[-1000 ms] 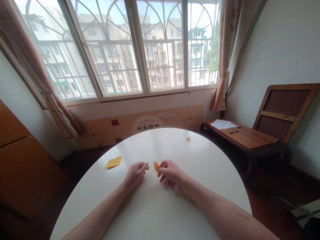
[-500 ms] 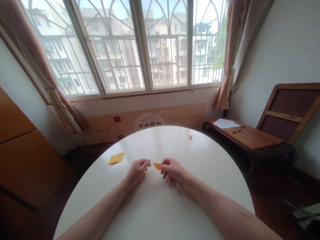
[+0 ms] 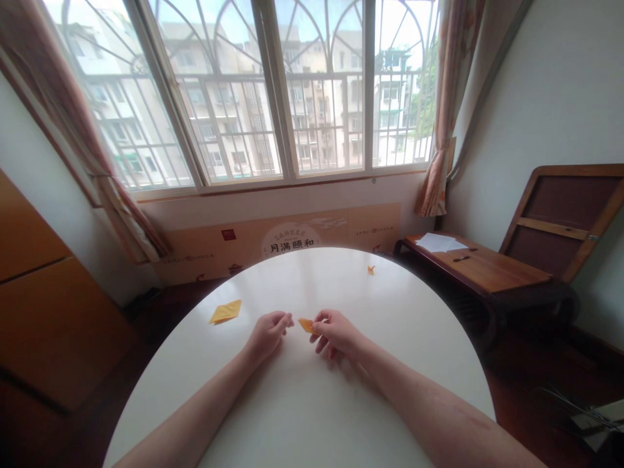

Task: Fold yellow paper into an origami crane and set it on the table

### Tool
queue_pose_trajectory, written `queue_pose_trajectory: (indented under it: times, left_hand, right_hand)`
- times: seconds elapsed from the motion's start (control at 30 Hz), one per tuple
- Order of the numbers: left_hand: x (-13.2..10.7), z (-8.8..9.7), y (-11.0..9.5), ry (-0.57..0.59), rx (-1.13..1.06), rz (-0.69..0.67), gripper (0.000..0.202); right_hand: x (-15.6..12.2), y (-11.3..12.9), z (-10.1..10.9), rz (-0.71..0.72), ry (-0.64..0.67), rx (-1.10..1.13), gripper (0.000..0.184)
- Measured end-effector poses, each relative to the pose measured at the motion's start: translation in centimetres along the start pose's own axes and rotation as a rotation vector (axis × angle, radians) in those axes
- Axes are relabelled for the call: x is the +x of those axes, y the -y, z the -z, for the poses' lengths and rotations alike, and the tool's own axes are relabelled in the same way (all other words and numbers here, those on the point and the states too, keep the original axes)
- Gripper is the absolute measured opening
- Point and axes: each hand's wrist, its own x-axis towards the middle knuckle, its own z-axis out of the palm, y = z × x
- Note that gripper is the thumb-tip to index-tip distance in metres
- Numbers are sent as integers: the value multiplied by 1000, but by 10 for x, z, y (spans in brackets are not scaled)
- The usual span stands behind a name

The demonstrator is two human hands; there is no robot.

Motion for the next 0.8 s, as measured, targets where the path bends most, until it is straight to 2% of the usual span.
queue_pose_trajectory:
  times: [0.23,0.4,0.57,0.67,0.73,0.8]
  left_hand:
    - [-1,2,-2,-17,-4,-31,45]
    - [-5,5,-12,-19,-34,-102,44]
    - [-13,9,-21,26,-15,-245,33]
    - [-14,11,-23,33,69,-356,22]
    - [-13,12,-24,26,97,-388,13]
    - [-11,14,-25,16,101,-400,12]
  right_hand:
    - [-2,3,-3,52,-16,-36,28]
    - [2,-4,-9,243,-108,-103,25]
    - [4,-8,-9,419,-199,-188,17]
    - [2,-7,-8,459,-214,-216,15]
    - [1,-6,-8,470,-207,-223,15]
    - [1,-7,-9,467,-196,-218,17]
